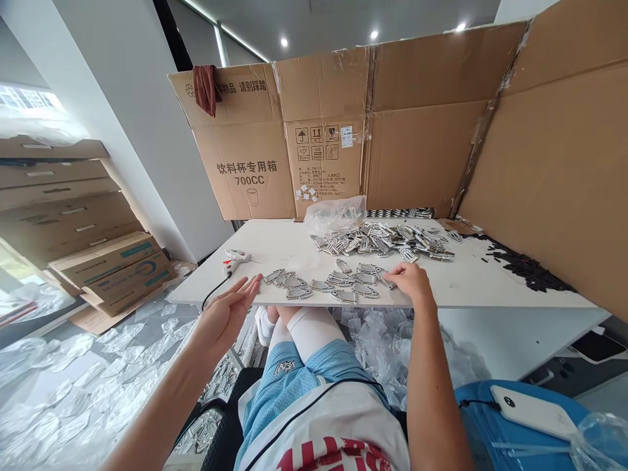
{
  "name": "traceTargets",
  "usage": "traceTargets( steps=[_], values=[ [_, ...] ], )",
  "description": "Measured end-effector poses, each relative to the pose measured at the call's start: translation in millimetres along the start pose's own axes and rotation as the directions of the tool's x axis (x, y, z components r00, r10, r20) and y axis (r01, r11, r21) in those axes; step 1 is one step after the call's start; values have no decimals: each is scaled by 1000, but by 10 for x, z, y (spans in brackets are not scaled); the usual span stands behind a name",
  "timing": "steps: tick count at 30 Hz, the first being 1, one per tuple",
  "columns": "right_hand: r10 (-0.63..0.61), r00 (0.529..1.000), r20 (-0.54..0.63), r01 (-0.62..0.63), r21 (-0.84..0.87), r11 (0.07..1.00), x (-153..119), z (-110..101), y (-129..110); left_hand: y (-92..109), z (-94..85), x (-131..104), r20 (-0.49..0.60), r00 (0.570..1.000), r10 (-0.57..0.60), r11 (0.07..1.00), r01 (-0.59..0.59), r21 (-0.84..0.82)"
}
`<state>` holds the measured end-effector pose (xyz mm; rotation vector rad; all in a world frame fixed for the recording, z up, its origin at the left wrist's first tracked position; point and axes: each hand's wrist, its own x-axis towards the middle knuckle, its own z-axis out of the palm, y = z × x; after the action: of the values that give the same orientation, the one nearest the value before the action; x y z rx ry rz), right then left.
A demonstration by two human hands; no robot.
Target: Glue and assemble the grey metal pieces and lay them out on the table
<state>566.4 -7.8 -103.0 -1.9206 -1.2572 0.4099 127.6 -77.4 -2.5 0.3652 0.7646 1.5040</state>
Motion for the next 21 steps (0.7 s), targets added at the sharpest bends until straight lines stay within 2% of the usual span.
traceTargets(
  steps=[2,7,9,11,13,15,17,21],
  values=[
    [37,999,-7,-37,-4,999,17,-25,20,3,-3,-4,19,1000,-8,1000,9,0],
    [67,994,91,-69,9,998,24,-63,76,2,-1,-17,38,999,-11,999,9,45],
    [73,997,39,-73,7,997,39,-27,90,-3,3,-14,43,999,9,998,-12,61],
    [96,991,-92,-97,-2,995,73,38,109,-9,11,-5,41,998,38,997,-41,63],
    [133,964,-229,-138,-8,990,117,114,142,-12,17,5,27,997,65,996,-67,61],
    [172,934,-313,-183,-4,983,161,183,192,-13,14,14,12,996,83,994,-83,74],
    [202,921,-332,-212,8,977,208,230,252,-13,-6,22,25,996,89,990,-91,106],
    [211,930,-302,-214,26,977,337,246,357,-28,-81,41,142,988,64,982,-88,169]
  ],
)
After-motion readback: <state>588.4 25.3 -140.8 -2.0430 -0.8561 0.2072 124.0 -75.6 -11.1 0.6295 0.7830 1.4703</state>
